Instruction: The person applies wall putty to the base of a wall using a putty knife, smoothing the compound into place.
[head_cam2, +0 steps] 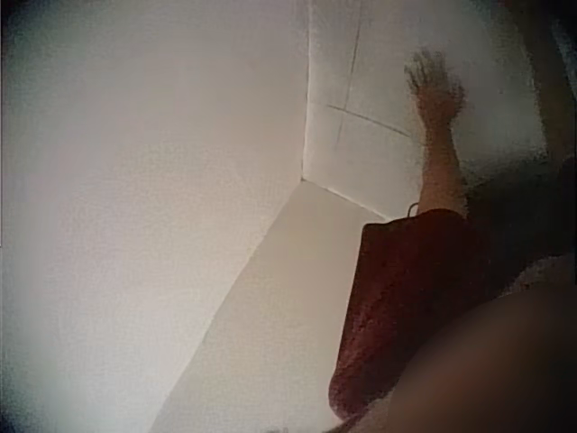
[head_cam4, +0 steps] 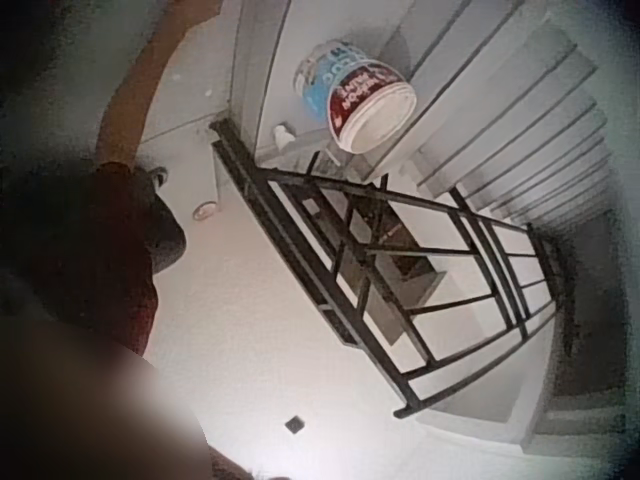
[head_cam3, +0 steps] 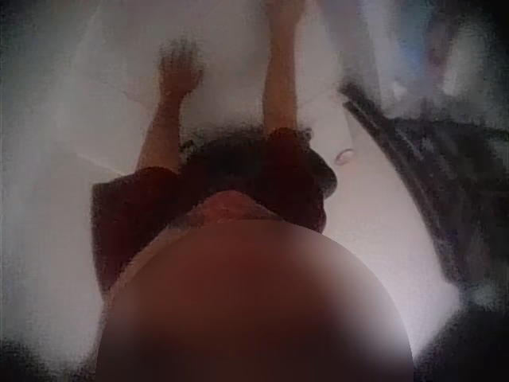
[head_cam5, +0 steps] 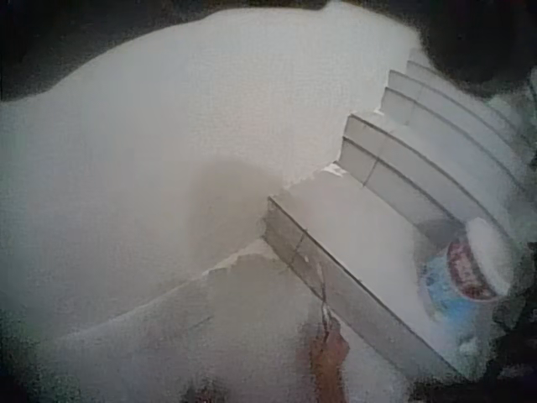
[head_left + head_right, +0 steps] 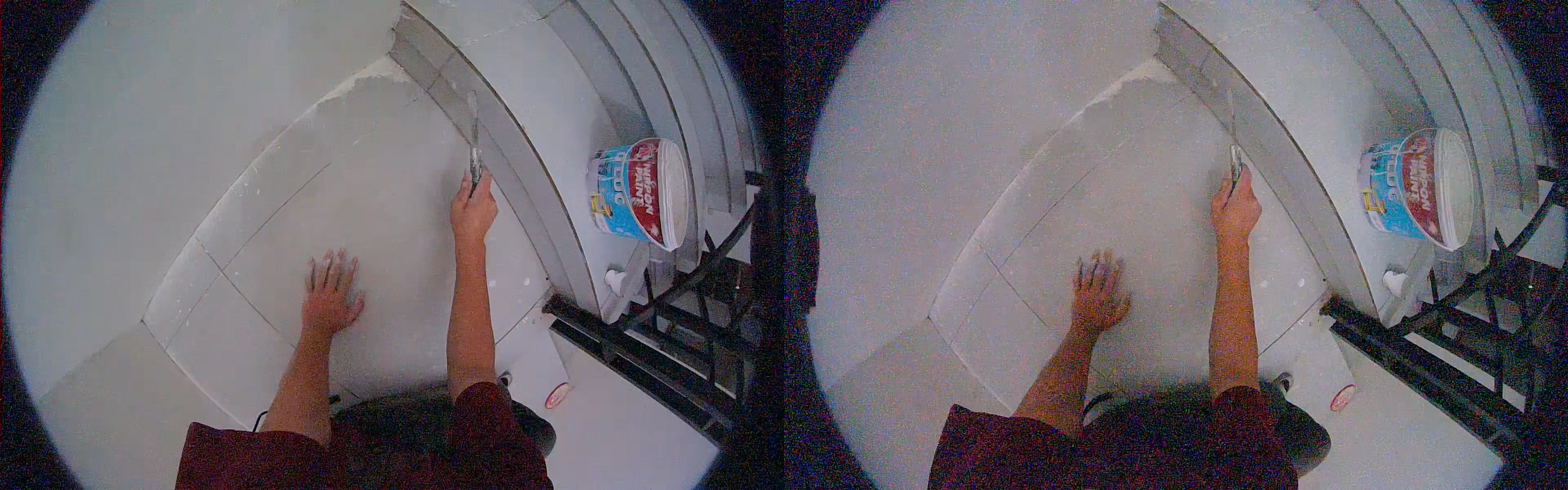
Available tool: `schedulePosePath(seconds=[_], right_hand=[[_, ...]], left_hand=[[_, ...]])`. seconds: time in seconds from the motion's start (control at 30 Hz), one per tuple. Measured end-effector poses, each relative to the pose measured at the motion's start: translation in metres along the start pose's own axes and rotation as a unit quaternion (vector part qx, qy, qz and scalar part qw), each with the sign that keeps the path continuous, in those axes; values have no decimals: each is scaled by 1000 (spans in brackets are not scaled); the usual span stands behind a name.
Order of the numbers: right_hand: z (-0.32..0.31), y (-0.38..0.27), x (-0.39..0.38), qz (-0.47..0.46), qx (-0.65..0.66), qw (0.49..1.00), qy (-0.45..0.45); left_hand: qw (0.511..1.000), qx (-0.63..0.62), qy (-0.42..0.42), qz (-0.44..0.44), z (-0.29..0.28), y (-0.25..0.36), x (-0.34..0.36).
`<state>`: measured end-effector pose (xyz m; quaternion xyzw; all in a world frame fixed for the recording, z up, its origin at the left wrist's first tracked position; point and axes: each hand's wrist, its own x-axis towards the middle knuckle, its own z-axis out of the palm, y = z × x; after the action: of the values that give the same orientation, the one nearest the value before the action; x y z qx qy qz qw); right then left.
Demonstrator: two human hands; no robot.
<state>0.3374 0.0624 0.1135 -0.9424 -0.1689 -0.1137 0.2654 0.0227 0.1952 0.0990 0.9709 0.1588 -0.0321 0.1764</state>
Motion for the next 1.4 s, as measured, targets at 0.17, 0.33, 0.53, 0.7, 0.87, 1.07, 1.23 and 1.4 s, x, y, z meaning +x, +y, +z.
schedulePosePath(seconds=[0.17, 0.33, 0.53, 0.7, 0.87, 1.07, 1.23, 1.4], right_hand=[[4, 3, -3, -7, 39, 999, 34], [3, 4, 1, -16, 2, 1000, 10], [2, -1, -2, 23, 41, 999, -3], [9, 1, -4, 37, 39, 998, 23], [11, -7, -4, 25, 19, 999, 27], [14, -2, -7, 57, 32, 998, 14], [7, -4, 0, 19, -40, 999, -12], [8, -5, -5, 33, 24, 999, 5]], left_hand=[[1000, 0, 16, 10, 0, 1, 1], [1000, -3, 0, -7, -1, 2, 2], [1000, -14, -10, -9, 0, 0, -1], [1000, -22, -1, -4, 2, 1, 0], [1000, 1, -4, -2, 1, 1, -1], [1000, -6, 27, 6, 1, 1, 1], [1000, -2, 24, 8, 0, 1, 1], [1000, -20, 13, -7, 1, 1, -1]])
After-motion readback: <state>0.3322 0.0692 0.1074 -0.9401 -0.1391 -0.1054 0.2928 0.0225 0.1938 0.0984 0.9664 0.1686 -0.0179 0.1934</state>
